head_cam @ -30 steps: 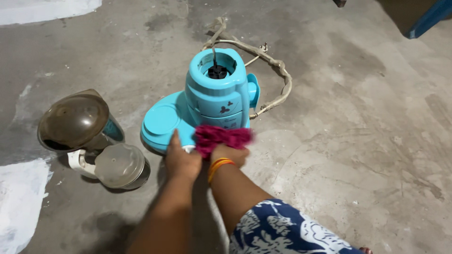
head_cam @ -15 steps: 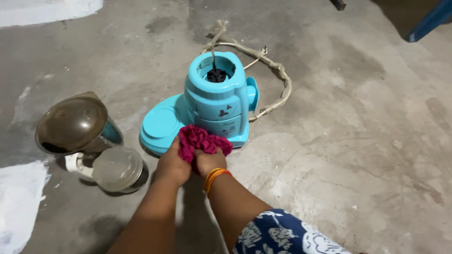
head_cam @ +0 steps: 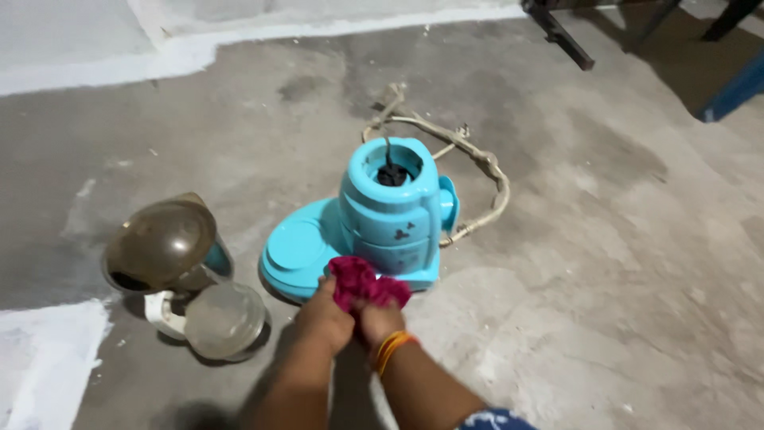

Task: The person wipes a turquoise blender base and its motor unit with a pink cloth while it sits on a concrete floor, then picks up the blender jar lid and wipes it with the same cloth.

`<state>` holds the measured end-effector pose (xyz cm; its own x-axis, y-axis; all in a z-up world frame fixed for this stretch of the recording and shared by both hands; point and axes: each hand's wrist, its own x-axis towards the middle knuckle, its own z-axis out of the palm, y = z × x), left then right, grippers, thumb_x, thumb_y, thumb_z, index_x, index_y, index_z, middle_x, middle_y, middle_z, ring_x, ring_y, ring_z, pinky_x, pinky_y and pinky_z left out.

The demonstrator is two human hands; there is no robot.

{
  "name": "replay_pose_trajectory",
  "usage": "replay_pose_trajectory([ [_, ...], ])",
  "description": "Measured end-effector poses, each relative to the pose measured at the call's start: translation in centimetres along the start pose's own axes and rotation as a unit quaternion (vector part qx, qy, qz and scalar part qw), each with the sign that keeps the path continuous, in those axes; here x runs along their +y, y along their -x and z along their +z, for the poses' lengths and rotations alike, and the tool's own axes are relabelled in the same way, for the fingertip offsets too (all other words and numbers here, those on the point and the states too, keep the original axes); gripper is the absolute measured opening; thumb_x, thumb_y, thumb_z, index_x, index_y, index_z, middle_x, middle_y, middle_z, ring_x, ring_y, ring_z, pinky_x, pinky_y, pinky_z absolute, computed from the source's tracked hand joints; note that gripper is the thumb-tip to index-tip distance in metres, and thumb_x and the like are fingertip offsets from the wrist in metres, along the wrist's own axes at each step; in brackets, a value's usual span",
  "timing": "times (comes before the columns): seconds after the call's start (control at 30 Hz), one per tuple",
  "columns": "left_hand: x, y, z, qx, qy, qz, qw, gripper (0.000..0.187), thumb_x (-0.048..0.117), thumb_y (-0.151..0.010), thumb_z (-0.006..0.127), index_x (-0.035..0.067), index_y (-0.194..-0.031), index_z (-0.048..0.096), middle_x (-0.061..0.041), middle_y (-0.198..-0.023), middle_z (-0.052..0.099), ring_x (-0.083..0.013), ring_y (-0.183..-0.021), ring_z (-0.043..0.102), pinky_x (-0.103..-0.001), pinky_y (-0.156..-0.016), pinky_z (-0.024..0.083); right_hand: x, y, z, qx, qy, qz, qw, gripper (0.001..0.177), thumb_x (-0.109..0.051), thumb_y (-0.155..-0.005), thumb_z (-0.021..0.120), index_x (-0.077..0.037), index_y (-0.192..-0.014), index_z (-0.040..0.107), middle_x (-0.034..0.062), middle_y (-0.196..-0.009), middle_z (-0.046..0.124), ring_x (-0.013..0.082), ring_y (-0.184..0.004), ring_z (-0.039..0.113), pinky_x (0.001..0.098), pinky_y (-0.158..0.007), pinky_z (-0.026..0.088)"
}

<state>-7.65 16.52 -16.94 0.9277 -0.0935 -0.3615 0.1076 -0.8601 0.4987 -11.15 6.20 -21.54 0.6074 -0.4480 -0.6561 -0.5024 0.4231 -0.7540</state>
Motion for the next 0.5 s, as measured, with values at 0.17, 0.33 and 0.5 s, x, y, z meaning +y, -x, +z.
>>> replay_pose_trajectory([
  [0.17,0.4,0.3,-0.7,0.012,0.060,-0.031,0.998,0.079,0.021,-0.088,0.069,0.028,-0.158,0.034,-0.015,-0.142,0.059,-0.0336,-0.134,0.055,-0.040,-0.114,0.042,1.9,-0.3,-0.2,-0.162,-0.061,-0.030,0.985,0.039,-0.021,-0.086,0.069,-0.001,-0.119,0.071,0.0121,-0.101,0.076,0.0230,-0.088,0.072,0.0364,-0.076,0.057],
  [0.33,1.3,0.4,-0.9,0.017,0.068,-0.076,0.995,0.075,0.007,-0.087,0.060,0.025,-0.157,0.038,-0.015,-0.141,0.060,-0.0336,-0.130,0.059,-0.040,-0.110,0.047,0.3,-3.8,-4.1,0.037,-0.214,0.023,0.976,0.029,-0.015,-0.090,0.065,-0.001,-0.116,0.068,0.0160,-0.103,0.073,0.0307,-0.089,0.072,0.0476,-0.078,0.059],
  [0.5,0.3,0.1,0.2,0.043,0.114,-0.053,0.991,0.071,0.006,-0.087,0.059,0.021,-0.154,0.043,-0.016,-0.135,0.064,-0.0327,-0.127,0.061,-0.039,-0.107,0.049,-0.8,-5.2,-6.7,0.246,-0.384,0.021,0.890,0.041,-0.010,-0.089,0.069,-0.014,-0.122,0.046,0.0135,-0.110,0.065,0.0362,-0.096,0.072,0.0545,-0.086,0.064],
])
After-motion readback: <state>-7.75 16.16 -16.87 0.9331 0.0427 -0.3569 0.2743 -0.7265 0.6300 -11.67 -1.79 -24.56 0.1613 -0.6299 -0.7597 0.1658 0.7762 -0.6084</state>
